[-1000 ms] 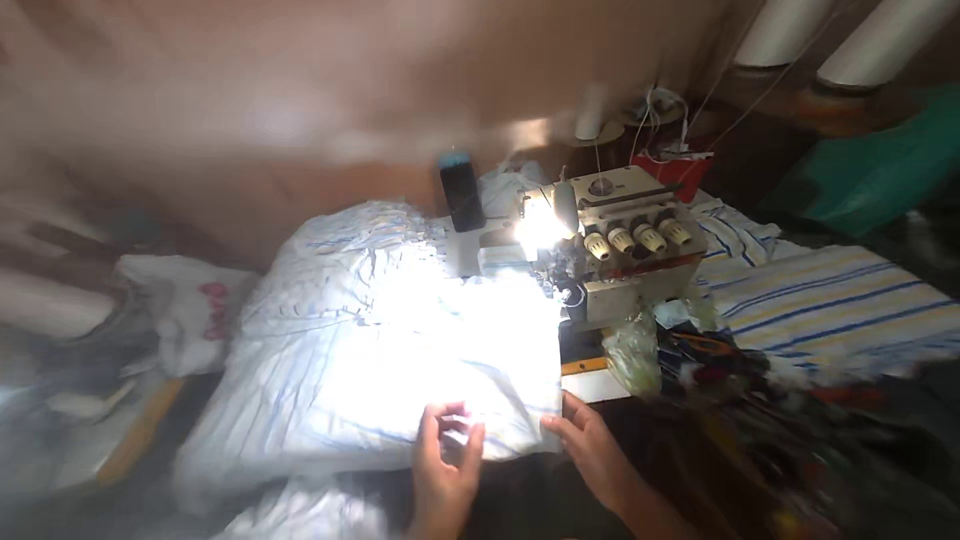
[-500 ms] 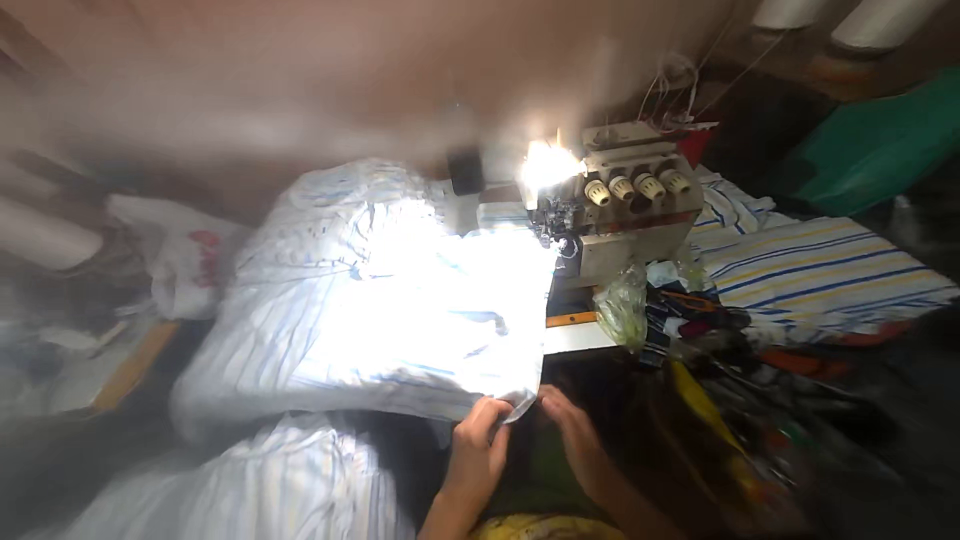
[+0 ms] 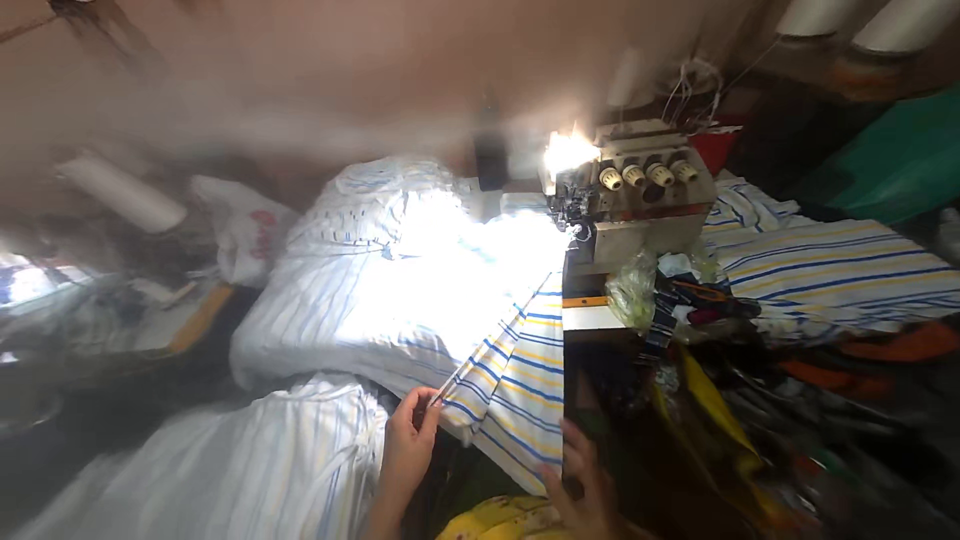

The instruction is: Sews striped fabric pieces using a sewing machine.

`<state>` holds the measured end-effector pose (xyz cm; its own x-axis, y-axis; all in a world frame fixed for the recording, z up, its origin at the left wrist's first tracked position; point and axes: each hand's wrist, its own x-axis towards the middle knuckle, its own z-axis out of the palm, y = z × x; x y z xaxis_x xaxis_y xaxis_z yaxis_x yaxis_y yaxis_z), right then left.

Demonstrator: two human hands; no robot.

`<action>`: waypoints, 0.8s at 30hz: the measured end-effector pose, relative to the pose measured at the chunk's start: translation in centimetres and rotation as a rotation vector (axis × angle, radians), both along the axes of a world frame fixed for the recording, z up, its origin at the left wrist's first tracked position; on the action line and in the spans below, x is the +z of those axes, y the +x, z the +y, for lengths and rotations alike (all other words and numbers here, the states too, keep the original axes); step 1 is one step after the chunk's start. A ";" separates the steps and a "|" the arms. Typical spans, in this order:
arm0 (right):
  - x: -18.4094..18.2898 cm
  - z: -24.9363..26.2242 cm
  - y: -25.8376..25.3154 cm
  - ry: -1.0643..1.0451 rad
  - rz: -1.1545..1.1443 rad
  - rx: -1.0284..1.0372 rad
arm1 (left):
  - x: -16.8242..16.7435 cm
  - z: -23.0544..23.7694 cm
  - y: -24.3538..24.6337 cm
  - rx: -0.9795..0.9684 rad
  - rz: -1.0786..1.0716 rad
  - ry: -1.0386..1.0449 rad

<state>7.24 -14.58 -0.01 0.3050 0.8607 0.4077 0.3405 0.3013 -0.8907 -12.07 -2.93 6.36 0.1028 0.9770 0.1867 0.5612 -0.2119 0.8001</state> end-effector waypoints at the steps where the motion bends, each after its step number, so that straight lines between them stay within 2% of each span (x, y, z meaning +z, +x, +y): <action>1: 0.9 -0.1 0.2 0.150 -0.223 -0.040 | 0.0 0.0 -0.2 0.034 -0.102 -0.028; 2: 1.8 0.4 0.7 0.320 -0.357 -0.011 | 0.3 0.1 -0.3 0.070 -0.222 -0.034; 4: 4.2 2.0 1.9 0.564 -0.440 0.202 | 1.8 0.7 -0.5 0.132 -0.379 0.060; 7: 7.9 5.3 3.3 0.728 -0.605 0.418 | 4.9 1.8 -1.2 0.198 -0.460 0.340; 10: 10.4 8.3 2.9 0.828 -0.772 0.454 | 7.1 2.6 -1.9 0.164 -0.605 0.389; 13: 12.1 9.6 1.1 0.824 -0.606 0.547 | 7.1 3.1 -3.5 0.053 -0.629 0.365; 16: 13.8 10.8 -0.1 0.647 -0.455 0.676 | 6.3 3.5 -4.5 0.040 -0.578 0.411; 18: 14.8 12.4 -0.6 0.548 -0.437 0.830 | 5.8 3.5 -4.4 0.092 -0.646 0.425; 21: 14.9 14.8 -1.5 0.554 -0.573 0.927 | 5.1 3.4 -4.5 0.112 -0.729 0.390; 24: 14.4 16.3 -2.8 0.770 -0.828 0.744 | 4.3 3.5 -4.9 0.081 -0.700 0.400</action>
<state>4.43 1.73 14.38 -0.6972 0.1849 0.6926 0.2293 0.9729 -0.0289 -16.96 0.61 10.69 -0.2359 0.8219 0.5185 -0.0151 -0.5366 0.8437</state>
